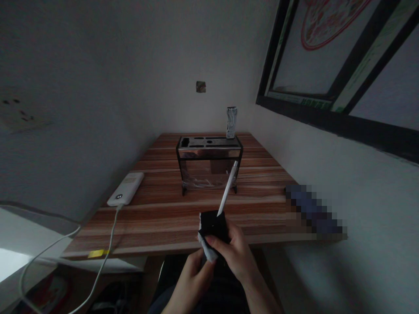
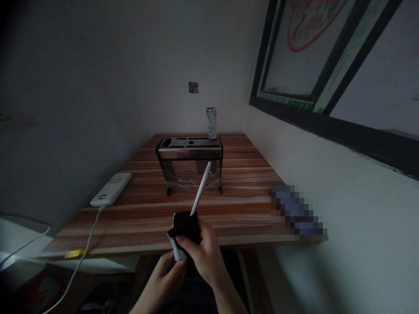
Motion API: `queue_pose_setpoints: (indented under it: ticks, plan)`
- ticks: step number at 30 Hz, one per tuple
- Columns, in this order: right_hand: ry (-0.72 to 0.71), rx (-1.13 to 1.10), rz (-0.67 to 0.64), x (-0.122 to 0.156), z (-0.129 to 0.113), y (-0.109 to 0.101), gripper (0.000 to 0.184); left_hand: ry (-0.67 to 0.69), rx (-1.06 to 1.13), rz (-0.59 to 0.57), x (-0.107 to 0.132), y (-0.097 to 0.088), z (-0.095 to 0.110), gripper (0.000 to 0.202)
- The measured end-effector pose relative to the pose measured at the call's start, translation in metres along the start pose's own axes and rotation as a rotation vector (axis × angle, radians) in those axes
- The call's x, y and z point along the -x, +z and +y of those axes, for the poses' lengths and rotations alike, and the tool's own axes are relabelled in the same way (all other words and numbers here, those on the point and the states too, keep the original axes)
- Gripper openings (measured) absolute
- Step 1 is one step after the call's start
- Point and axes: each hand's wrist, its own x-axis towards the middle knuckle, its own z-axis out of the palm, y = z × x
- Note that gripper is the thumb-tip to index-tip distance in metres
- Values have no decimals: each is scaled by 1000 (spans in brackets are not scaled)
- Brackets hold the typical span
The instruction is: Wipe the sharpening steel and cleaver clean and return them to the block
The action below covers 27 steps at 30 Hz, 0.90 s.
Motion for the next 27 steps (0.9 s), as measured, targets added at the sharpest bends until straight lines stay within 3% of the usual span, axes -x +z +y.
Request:
queue_pose_setpoints:
  ticks: [8,17,23,27]
  plan:
    - [-32,31,24,4,-5,3,32,-10,58,-145,0,-1,1,53]
    - [-25,-45,27,-2,-12,-2,31,26,84,-249,1,7,18,55]
    - [-84,-55,52,-13,-22,-12,26,18,4,-227,0,-2,1,59]
    - [-154,-103,35,-23,-28,-21,19,-2,-58,-322,0,-6,-2,55]
